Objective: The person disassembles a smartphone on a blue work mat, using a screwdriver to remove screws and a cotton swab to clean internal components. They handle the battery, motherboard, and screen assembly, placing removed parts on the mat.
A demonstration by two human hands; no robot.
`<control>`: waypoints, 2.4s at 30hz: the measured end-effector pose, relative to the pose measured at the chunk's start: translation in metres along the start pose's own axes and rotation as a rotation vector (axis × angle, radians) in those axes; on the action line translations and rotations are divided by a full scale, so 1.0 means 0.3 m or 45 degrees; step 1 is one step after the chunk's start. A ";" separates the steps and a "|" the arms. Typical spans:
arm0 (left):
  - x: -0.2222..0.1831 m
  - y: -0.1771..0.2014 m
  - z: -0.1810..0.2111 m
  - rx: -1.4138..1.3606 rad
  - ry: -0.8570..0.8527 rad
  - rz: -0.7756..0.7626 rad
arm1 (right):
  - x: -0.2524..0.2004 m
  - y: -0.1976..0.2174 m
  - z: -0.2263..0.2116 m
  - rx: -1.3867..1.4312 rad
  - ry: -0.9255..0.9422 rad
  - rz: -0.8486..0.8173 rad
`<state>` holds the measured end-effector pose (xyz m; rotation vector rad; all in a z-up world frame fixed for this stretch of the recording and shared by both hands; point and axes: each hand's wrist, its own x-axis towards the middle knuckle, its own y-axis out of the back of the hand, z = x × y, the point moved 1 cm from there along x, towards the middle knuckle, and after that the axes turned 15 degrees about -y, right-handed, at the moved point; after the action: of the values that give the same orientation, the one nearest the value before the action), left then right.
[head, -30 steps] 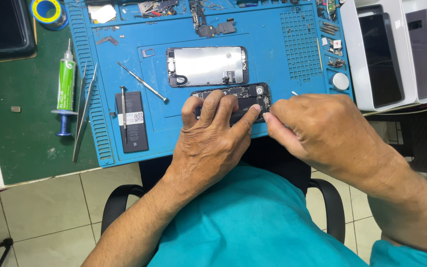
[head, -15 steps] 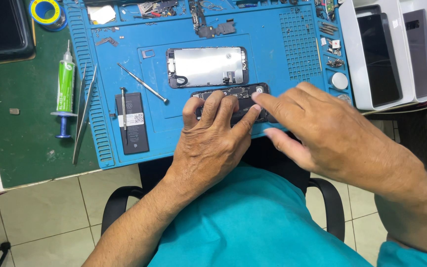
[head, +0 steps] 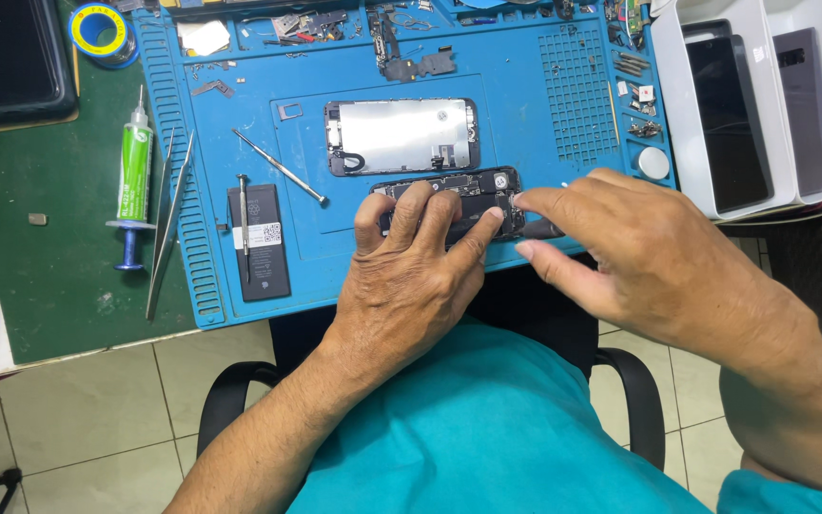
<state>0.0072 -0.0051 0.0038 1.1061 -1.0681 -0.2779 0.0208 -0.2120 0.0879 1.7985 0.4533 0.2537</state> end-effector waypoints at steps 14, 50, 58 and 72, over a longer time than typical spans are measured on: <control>0.001 0.004 0.003 0.005 -0.006 -0.004 | -0.012 0.011 0.025 0.211 -0.016 0.070; -0.010 0.020 0.016 0.006 0.040 0.062 | -0.010 -0.048 0.017 -0.212 0.050 0.020; -0.060 0.136 -0.055 0.166 0.395 0.119 | -0.022 -0.050 0.062 -0.199 0.008 0.078; -0.240 0.246 -0.314 0.482 0.802 -0.256 | -0.040 -0.070 0.079 -0.029 0.035 0.139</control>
<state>0.0248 0.1324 0.0209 1.5119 -0.4519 0.1251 0.0158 -0.2333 0.0620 1.8014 0.3709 0.3586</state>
